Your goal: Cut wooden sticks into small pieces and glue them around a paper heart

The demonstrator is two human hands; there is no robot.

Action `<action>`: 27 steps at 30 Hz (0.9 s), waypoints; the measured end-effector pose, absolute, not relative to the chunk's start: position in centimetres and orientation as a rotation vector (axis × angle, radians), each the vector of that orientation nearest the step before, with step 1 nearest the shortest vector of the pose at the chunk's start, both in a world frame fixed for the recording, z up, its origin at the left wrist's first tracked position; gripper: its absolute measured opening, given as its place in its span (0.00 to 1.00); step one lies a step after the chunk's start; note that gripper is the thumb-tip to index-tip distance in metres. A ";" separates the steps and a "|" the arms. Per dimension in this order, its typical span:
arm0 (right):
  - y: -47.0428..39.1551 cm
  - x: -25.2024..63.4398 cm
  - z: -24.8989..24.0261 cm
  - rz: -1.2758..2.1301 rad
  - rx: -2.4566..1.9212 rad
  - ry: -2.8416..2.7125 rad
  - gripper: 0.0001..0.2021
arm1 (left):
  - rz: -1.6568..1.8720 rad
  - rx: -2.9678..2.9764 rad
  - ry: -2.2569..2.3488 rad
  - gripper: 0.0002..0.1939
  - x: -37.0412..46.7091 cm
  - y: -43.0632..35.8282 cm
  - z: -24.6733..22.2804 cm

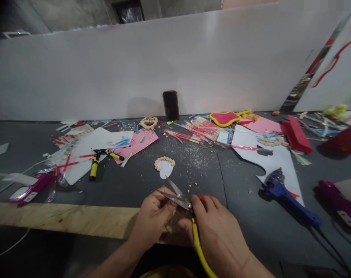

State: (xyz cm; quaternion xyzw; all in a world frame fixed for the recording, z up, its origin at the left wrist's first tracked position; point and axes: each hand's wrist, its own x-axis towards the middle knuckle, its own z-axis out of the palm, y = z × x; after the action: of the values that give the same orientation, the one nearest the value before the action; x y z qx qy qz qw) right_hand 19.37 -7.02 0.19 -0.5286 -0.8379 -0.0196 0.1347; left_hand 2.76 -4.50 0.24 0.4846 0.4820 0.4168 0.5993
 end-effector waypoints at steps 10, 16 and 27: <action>-7.2 19.1 0.8 -0.015 -1.435 -2.392 0.40 | 0.838 0.746 0.914 0.09 2.4 -4.5 0.7; -7.3 19.3 -0.1 -0.061 -1.375 -2.439 0.22 | 0.737 0.770 0.897 0.11 2.1 -4.3 0.8; -5.9 19.2 0.4 0.013 -1.587 -2.528 0.07 | 0.979 1.482 1.369 0.07 3.3 -4.6 -0.8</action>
State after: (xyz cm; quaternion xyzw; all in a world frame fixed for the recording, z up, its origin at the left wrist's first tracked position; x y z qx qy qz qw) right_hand 19.24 -5.85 0.37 -0.5301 -0.8443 0.0045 0.0783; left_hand 3.32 -4.63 -0.84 0.5952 0.5499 0.3934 0.4344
